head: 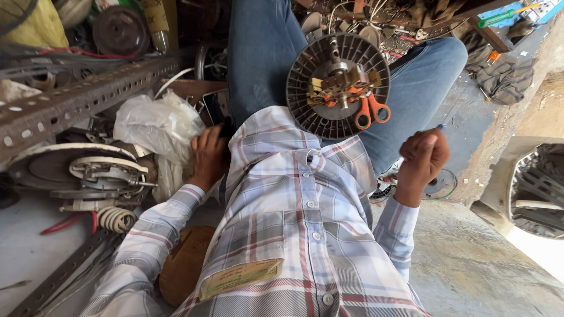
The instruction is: The person manipulates copper wires and insulation sleeves on a fan motor stator. They use a small screwdriver to press wires into slots and scissors to trim materials while holding the stator in their lap.
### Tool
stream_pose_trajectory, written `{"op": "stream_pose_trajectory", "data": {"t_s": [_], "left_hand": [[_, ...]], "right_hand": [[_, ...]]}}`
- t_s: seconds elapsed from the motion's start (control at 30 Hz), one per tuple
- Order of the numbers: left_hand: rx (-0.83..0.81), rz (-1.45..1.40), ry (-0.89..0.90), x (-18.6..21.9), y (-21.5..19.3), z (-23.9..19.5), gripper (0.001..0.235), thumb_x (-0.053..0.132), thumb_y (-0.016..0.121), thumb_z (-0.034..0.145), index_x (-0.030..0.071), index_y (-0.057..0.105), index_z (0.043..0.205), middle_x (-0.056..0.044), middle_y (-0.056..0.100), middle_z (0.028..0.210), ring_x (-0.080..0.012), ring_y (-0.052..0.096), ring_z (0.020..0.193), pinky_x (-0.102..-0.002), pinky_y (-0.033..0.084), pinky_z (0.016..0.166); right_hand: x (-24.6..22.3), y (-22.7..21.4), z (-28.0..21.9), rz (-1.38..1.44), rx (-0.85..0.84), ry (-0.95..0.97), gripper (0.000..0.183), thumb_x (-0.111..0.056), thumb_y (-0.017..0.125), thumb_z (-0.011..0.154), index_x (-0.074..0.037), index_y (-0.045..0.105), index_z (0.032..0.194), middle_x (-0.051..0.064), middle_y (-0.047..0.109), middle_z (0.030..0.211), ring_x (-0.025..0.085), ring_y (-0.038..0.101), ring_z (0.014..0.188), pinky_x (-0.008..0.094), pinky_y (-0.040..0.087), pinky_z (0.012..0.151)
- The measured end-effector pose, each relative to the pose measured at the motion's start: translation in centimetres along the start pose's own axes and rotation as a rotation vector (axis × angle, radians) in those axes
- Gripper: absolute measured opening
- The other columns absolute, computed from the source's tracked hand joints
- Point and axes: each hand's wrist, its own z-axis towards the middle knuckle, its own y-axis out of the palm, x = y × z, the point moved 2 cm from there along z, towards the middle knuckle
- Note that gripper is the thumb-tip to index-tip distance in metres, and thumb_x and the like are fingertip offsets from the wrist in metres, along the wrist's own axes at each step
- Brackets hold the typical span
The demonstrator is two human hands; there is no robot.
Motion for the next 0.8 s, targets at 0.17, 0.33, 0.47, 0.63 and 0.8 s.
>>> {"op": "stream_pose_trajectory", "data": {"t_s": [0.17,0.33,0.47,0.63,0.8], "left_hand": [[0.039,-0.063,0.006,-0.3,0.1,-0.7,0.03,0.011,0.071,0.079,0.003,0.065,0.107,-0.017,0.057,0.14,-0.0368,0.052,0.133,-0.055,0.036,0.108],[0.024,-0.088,0.038,-1.1,1.8,-2.4,0.028,0.011,0.071,0.084,0.006,0.067,0.111,-0.015,0.056,0.143,-0.0353,0.051,0.133,-0.054,0.036,0.11],[0.001,-0.053,0.053,-1.3,3.3,-3.3,0.029,0.012,0.07,0.084,0.01,0.069,0.113,-0.015,0.054,0.144,-0.0338,0.05,0.133,-0.054,0.034,0.11],[0.018,-0.059,0.067,-1.3,3.5,-3.2,0.028,0.017,0.07,0.089,0.01,0.069,0.116,-0.014,0.053,0.147,-0.033,0.05,0.134,-0.053,0.033,0.11],[0.031,-0.08,0.076,-0.8,2.8,-2.5,0.03,0.022,0.069,0.091,0.009,0.069,0.118,-0.015,0.053,0.149,-0.0338,0.048,0.136,-0.054,0.031,0.112]], "right_hand": [[3.0,-1.8,0.5,-0.044,0.134,0.023,0.052,-0.02,0.054,0.126,-0.024,0.018,0.163,0.006,0.051,0.079,0.011,0.04,0.058,0.025,0.035,0.051],[6.6,-2.8,0.8,0.079,0.3,0.112,0.055,-0.024,0.051,0.122,-0.016,0.025,0.169,0.01,0.063,0.088,0.012,0.042,0.051,0.026,0.035,0.046],[7.1,-3.1,0.8,-0.032,0.226,0.08,0.045,-0.029,0.05,0.125,-0.003,0.04,0.161,0.009,0.06,0.079,0.01,0.039,0.051,0.024,0.031,0.046],[6.7,-2.7,1.5,-0.04,0.224,0.046,0.041,-0.026,0.051,0.124,-0.001,0.044,0.155,0.01,0.059,0.077,0.01,0.04,0.051,0.025,0.03,0.045],[6.7,-2.5,1.6,-0.033,0.235,0.045,0.044,-0.026,0.05,0.122,-0.002,0.044,0.158,0.009,0.058,0.075,0.009,0.04,0.049,0.024,0.03,0.045]]}}
